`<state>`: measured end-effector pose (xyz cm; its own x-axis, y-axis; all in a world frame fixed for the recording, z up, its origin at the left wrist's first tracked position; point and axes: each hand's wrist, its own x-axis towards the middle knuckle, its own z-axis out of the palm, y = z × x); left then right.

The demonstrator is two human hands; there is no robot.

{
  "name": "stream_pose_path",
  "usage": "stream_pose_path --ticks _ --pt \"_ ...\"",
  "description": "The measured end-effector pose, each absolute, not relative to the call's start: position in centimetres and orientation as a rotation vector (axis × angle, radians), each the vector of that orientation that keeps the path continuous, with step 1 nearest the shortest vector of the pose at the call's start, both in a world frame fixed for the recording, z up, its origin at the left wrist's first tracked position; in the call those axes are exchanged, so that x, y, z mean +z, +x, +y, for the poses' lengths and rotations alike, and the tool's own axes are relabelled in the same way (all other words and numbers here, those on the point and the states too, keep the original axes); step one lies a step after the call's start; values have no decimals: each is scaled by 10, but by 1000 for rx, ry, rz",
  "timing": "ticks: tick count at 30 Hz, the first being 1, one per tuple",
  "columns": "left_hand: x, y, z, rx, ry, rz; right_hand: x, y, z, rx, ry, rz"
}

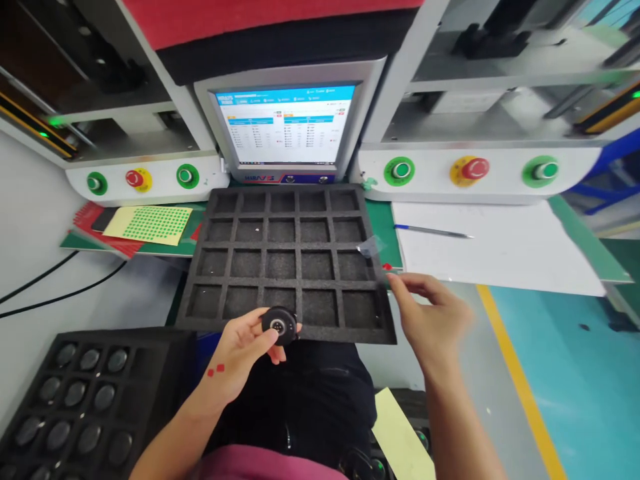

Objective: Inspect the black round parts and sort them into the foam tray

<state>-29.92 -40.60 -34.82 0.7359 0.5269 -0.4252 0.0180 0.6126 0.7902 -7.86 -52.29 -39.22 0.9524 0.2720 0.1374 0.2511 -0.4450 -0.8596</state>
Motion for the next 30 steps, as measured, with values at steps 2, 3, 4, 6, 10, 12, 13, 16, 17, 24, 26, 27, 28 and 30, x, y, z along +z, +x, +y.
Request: stream_pose_path --ticks 2,3,4,6,10,12,13,16,17,24,26,27,28,30 --pt "-347 -300 -407 337 848 701 -376 -95 -524 -61 -1968 -416" --pt "-348 -301 -407 345 829 703 -368 -104 -526 -63 -1914 -445" --pt "-348 -301 -409 354 809 703 -361 -113 -528 -20 -1851 -481" --pt "-350 -301 -412 384 783 693 -348 -132 -532 187 -1695 -596" --pt "-353 -297 -418 442 840 695 -338 -163 -532 599 -1400 -748" --pt "-354 -295 -421 462 869 712 -340 -172 -527 692 -1332 -705" --pt "-354 -295 -422 467 866 712 -342 -176 -524 727 -1306 -669" --pt "-355 -295 -427 484 805 686 -349 -186 -516 777 -1272 -559" --pt "-356 -295 -428 493 785 679 -352 -188 -515 779 -1280 -535" --pt "-366 -295 -439 601 702 633 -358 -206 -506 751 -1425 -383" --pt "-368 -294 -443 631 675 614 -357 -208 -503 746 -1442 -357" --pt "-368 -294 -445 640 676 608 -356 -209 -502 738 -1453 -351" --pt "-369 -295 -446 649 685 605 -354 -209 -501 731 -1466 -352" --pt "-369 -296 -448 672 735 602 -352 -209 -499 719 -1489 -370"
